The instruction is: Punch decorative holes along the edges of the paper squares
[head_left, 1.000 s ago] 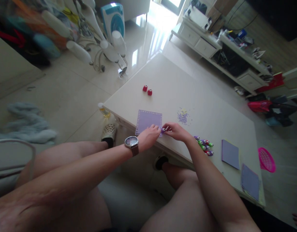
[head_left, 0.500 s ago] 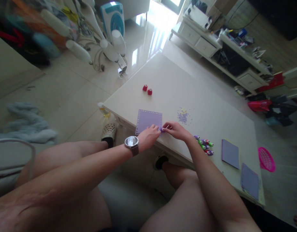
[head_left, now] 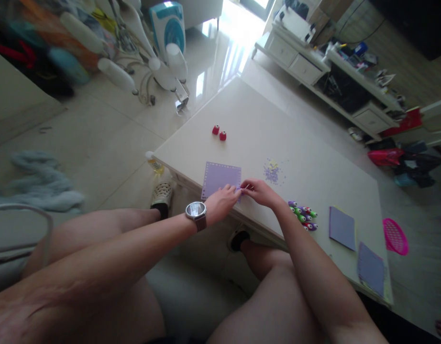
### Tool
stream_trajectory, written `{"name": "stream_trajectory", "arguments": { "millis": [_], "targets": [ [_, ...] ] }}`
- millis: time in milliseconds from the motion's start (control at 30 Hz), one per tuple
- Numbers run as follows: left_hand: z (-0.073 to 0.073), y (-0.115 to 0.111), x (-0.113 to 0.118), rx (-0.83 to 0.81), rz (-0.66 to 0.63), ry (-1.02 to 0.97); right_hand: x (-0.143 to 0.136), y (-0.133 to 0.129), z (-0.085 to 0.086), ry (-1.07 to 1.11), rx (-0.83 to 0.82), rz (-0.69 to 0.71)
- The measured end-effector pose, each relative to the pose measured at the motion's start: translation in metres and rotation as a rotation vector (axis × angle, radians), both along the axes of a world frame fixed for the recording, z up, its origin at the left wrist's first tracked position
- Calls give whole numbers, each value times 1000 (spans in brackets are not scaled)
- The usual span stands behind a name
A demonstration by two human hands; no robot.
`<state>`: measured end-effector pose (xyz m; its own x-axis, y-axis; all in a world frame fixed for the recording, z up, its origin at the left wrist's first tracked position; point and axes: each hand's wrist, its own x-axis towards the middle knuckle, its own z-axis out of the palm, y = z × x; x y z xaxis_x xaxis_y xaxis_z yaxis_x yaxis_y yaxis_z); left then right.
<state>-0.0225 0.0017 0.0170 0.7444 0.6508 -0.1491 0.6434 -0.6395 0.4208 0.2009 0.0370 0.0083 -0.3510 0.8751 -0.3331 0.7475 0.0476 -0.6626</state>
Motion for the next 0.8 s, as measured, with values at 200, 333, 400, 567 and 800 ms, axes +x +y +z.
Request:
{"name": "stream_trajectory", "arguments": {
  "millis": [200, 333, 400, 567, 800],
  "targets": [
    [-2, 0, 0, -10, 25, -21, -1, 3, -4, 11, -22, -56],
    [-7, -1, 0, 0, 29, -38, 0, 6, -6, -15, -46, -112],
    [-9, -3, 0, 8, 39, -65, 0, 9, -7, -30, -53, -135],
    [-10, -2, 1, -35, 51, -107, -2, 14, -9, -70, -65, -191],
    [-20, 10, -1, -89, 71, -183, -5, 16, -12, -153, -47, -215]
  ]
}}
